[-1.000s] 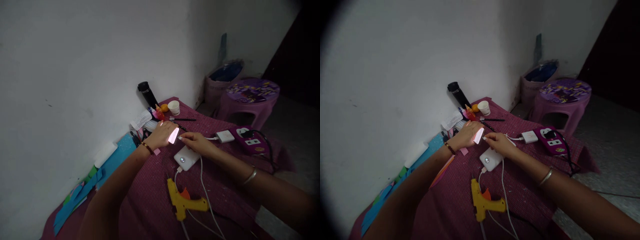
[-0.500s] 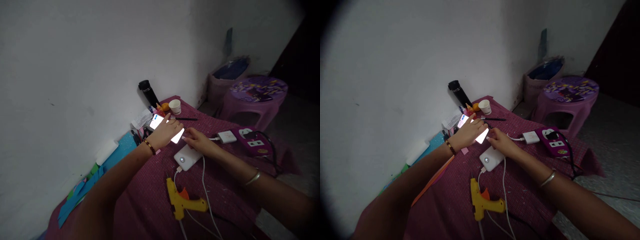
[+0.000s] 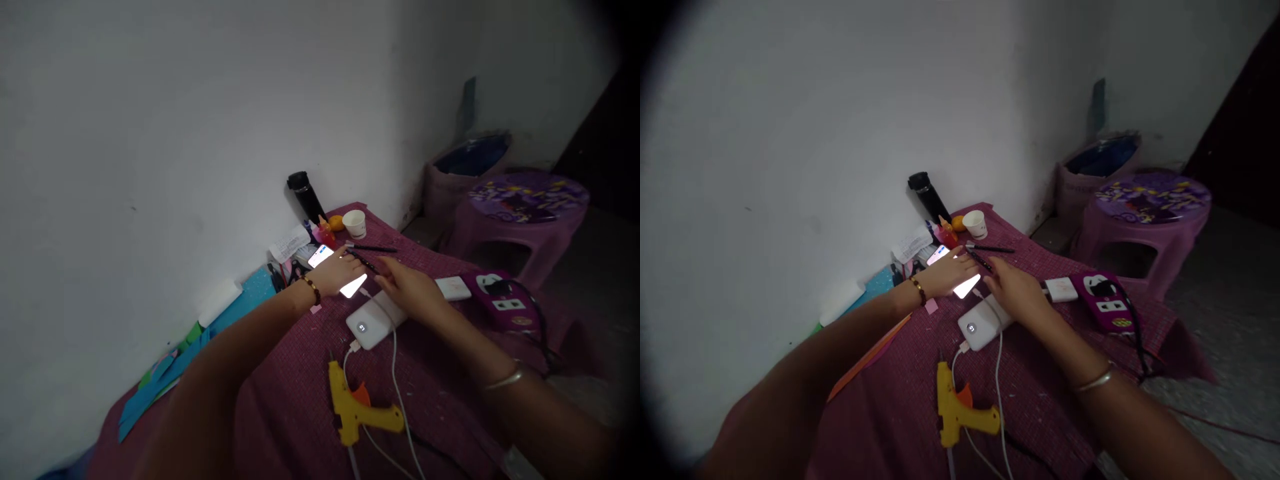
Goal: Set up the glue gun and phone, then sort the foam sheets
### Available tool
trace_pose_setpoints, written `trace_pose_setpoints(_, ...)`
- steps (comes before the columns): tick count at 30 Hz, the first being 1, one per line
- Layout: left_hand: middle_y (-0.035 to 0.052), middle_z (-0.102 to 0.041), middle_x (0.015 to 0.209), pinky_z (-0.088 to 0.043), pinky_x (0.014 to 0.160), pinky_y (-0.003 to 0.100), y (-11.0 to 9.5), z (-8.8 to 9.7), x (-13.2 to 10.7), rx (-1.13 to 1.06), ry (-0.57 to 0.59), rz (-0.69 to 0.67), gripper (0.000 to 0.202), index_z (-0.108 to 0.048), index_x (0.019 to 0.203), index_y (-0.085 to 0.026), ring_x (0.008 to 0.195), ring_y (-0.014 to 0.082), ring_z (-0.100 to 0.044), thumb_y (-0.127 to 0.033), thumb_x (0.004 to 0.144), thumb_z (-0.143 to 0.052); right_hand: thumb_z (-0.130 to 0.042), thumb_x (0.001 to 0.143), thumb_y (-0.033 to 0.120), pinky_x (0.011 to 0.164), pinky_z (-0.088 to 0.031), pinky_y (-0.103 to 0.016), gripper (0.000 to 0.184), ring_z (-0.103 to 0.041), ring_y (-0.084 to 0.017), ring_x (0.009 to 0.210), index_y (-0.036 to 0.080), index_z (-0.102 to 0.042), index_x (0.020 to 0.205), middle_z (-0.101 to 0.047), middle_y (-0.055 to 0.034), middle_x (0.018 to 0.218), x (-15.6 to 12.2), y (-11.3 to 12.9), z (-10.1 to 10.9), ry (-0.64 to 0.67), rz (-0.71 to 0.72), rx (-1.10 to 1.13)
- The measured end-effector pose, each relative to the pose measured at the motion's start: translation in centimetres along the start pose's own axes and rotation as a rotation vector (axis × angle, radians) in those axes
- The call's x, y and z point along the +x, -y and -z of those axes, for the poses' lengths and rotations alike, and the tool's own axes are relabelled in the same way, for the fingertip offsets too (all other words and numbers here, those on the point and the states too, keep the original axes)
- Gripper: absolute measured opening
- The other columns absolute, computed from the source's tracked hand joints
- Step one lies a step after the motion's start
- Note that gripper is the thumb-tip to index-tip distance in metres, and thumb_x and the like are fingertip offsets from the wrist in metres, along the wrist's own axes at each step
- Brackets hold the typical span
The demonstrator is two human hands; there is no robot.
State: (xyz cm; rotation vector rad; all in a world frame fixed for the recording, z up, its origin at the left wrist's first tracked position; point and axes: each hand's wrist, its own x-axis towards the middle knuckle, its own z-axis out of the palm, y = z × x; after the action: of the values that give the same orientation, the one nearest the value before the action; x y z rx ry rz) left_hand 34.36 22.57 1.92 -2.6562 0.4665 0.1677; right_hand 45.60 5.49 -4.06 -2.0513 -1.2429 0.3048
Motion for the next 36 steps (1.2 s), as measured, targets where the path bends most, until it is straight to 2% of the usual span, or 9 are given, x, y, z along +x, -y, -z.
trace_pose_setpoints(8, 0.0099, -0.065, 0.127, -0.036, 0.107, 0.045, -0.6, -0.9, -0.4, -0.096, 0.067, 0.129, 0.037, -0.057, 0.129, -0.019, 0.123, 0.0249, -0.053, -0.013, 0.096, -0.043, -0.048, 0.091, 0.028, 0.084, -0.053, -0.037, 0.032, -0.067, -0.024, 0.097, 0.017, -0.06, 0.119, -0.069, -0.0107, 0.11, -0.7, -1.3, -0.3, -0.228, 0.245, 0.166)
trace_pose_setpoints(13, 0.0122, -0.046, 0.152, -0.032, 0.116, 0.044, -3.2, 0.8, -6.5, -0.199, -0.161, 0.528, 0.066, -0.037, 0.148, -0.019, 0.138, 0.026, -0.043, -0.012, 0.086, -0.057, -0.049, 0.091, 0.029, 0.084, -0.052, -0.038, 0.031, -0.066, -0.024, 0.095, 0.018, -0.062, 0.117, -0.069, -0.0114, 0.11, -1.0, -1.3, -0.3, -0.269, 0.24, 0.22)
trace_pose_setpoints(16, 0.0206, -0.061, 0.131, -0.049, 0.102, 0.044, -8.2, 0.5, -12.6, -0.208, -0.232, 0.748, 0.046, -0.047, 0.136, -0.008, 0.123, 0.0269, -0.057, -0.018, 0.091, -0.052, -0.048, 0.092, 0.03, 0.088, -0.051, -0.039, 0.031, -0.065, -0.025, 0.101, 0.018, -0.063, 0.116, -0.07, -0.0118, 0.113, -1.0, -1.1, -0.2, -0.242, 0.215, 0.275)
trace_pose_setpoints(19, 0.0136, -0.072, 0.109, -0.058, 0.09, 0.039, -16.0, -0.9, -18.3, -0.348, -0.425, 0.908, 0.027, -0.061, 0.115, -0.013, 0.102, 0.0224, -0.069, -0.022, 0.09, -0.056, -0.046, 0.093, 0.031, 0.085, -0.051, -0.039, 0.033, -0.066, -0.026, 0.098, 0.019, -0.064, 0.117, -0.072, -0.0111, 0.111, -1.6, -1.0, 0.4, -0.151, 0.144, 0.294)
trace_pose_setpoints(22, 0.0085, -0.075, 0.097, -0.062, 0.08, 0.033, -23.9, -1.6, -22.4, -0.508, -0.465, 1.02, 0.017, -0.067, 0.103, -0.019, 0.089, 0.0193, -0.073, -0.023, 0.09, -0.058, -0.044, 0.094, 0.034, 0.081, -0.05, -0.037, 0.035, -0.067, -0.026, 0.092, 0.021, -0.067, 0.117, -0.074, -0.0092, 0.103, -4.2, -0.4, 1.3, 0.09, 0.15, 0.188)
trace_pose_setpoints(25, 0.0076, -0.076, 0.092, -0.063, 0.075, 0.029, -29.5, -1.3, -25.4, -0.602, -0.483, 1.113, 0.017, -0.071, 0.095, -0.021, 0.083, 0.0183, -0.075, -0.029, 0.091, -0.057, -0.046, 0.095, 0.038, 0.08, -0.047, -0.034, 0.032, -0.068, -0.025, 0.091, 0.025, -0.07, 0.111, -0.075, -0.0065, 0.103, -8.6, 1.0, 1.6, 0.41, 0.294, 0.094)
trace_pose_setpoints(29, 0.0068, -0.078, 0.089, -0.064, 0.074, 0.028, -33.0, -1.5, -28.4, -0.614, -0.524, 1.18, 0.025, -0.074, 0.093, -0.022, 0.08, 0.0193, -0.076, -0.041, 0.091, -0.058, -0.044, 0.096, 0.038, 0.062, -0.04, -0.028, 0.031, -0.065, -0.019, 0.07, 0.023, -0.069, 0.086, -0.073, -0.0048, 0.081, -12.9, 2.5, -0.3, 0.583, 0.331, 0.003)
trace_pose_setpoints(32, 0.0073, -0.078, 0.093, -0.064, 0.076, 0.028, -33.9, -2.6, -29.8, -0.608, -0.528, 1.151, 0.024, -0.075, 0.098, -0.023, 0.084, 0.0198, -0.076, -0.04, 0.091, -0.059, -0.046, 0.094, 0.034, 0.06, -0.036, -0.028, 0.029, -0.064, -0.019, 0.067, 0.02, -0.065, 0.076, -0.071, -0.0054, 0.076, -12.7, 2.0, -1.2, 0.444, 0.245, -0.111)
trace_pose_setpoints(36, 0.0088, -0.078, 0.098, -0.064, 0.079, 0.03, -34.4, -4.2, -30.5, -0.593, -0.52, 1.099, 0.023, -0.076, 0.101, -0.023, 0.089, 0.0218, -0.076, -0.037, 0.09, -0.061, -0.048, 0.092, 0.029, 0.064, -0.037, -0.03, 0.026, -0.065, -0.021, 0.07, 0.02, -0.064, 0.074, -0.072, -0.0079, 0.078, -9.3, 0.0, 0.4, 0.28, 0.183, -0.308)
